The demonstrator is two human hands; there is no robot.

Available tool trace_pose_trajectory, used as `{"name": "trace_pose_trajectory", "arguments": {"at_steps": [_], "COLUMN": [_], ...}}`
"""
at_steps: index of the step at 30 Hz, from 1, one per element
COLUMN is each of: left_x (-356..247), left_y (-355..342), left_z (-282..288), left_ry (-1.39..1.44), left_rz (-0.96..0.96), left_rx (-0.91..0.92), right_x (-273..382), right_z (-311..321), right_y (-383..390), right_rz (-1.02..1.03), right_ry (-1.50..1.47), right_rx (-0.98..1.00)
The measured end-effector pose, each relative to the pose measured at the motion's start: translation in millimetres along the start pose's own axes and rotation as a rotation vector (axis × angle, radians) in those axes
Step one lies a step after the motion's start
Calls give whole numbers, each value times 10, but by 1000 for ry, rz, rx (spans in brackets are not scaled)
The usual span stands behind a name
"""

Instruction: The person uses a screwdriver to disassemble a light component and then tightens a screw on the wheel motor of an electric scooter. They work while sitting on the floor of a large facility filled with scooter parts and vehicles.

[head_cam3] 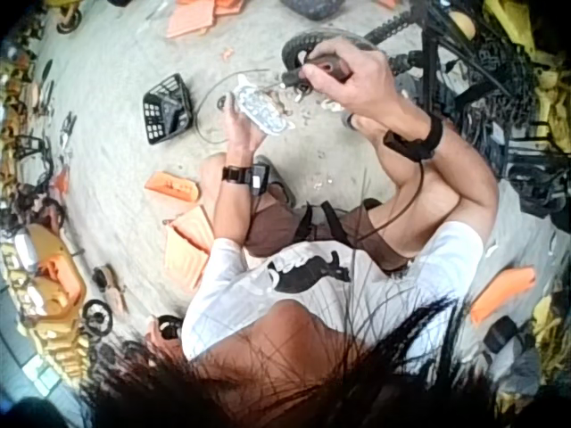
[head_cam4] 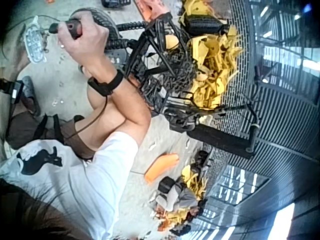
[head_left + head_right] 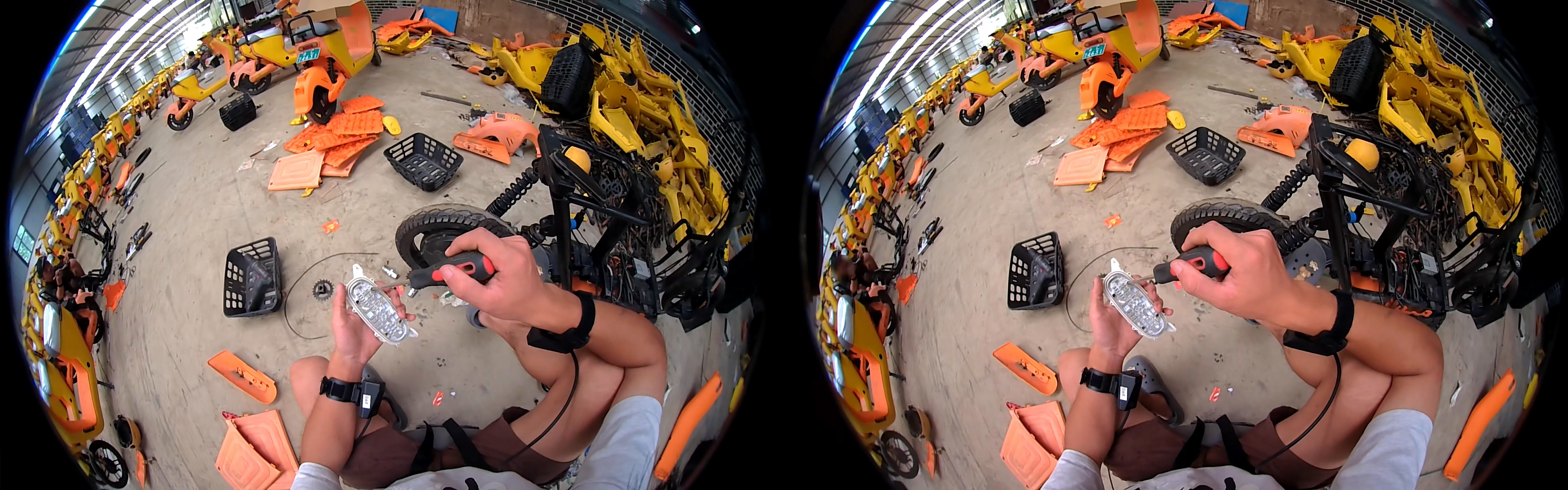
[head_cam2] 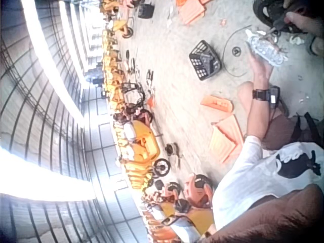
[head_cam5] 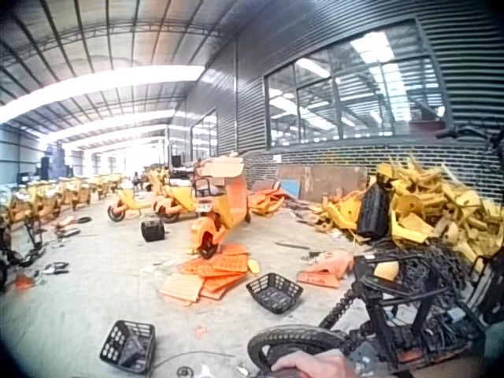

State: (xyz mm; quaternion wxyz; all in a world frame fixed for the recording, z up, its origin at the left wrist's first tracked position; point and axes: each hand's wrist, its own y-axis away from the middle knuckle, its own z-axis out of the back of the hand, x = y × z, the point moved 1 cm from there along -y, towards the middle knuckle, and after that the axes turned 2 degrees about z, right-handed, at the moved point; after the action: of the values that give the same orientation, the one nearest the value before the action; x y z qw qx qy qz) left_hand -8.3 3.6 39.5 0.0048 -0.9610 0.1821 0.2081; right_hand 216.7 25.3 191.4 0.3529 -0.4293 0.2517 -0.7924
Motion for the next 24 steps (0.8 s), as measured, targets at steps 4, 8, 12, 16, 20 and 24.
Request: {"name": "trace_pose_trajectory", "arguments": {"at_steps": [4,8,12,16,20,24], "left_x": [-15,-17,-15,-17,-16,-18], "left_y": [-1,-3,4,14,16,22], "left_z": [-55,-20,-23,-72,-50,-76], "left_ry": [-72,-68,-64,-89,-73,-89], "left_rz": [-23,-25,-14,-13,-2,-13], "left_rx": [-11,-7,-17,-73,-83,-100], "right_x": [-13,36,87,100,113,113], "right_z": [14,24,-24,-4,-32,-71], "right_y": [8,-10,-27,-18,-29,-31], "right_rz": [47,136,185,172,174,187], "right_ry": [59,38,-12,-15,-21,-19], "right_rx": [27,21,26,116,108,100]}}
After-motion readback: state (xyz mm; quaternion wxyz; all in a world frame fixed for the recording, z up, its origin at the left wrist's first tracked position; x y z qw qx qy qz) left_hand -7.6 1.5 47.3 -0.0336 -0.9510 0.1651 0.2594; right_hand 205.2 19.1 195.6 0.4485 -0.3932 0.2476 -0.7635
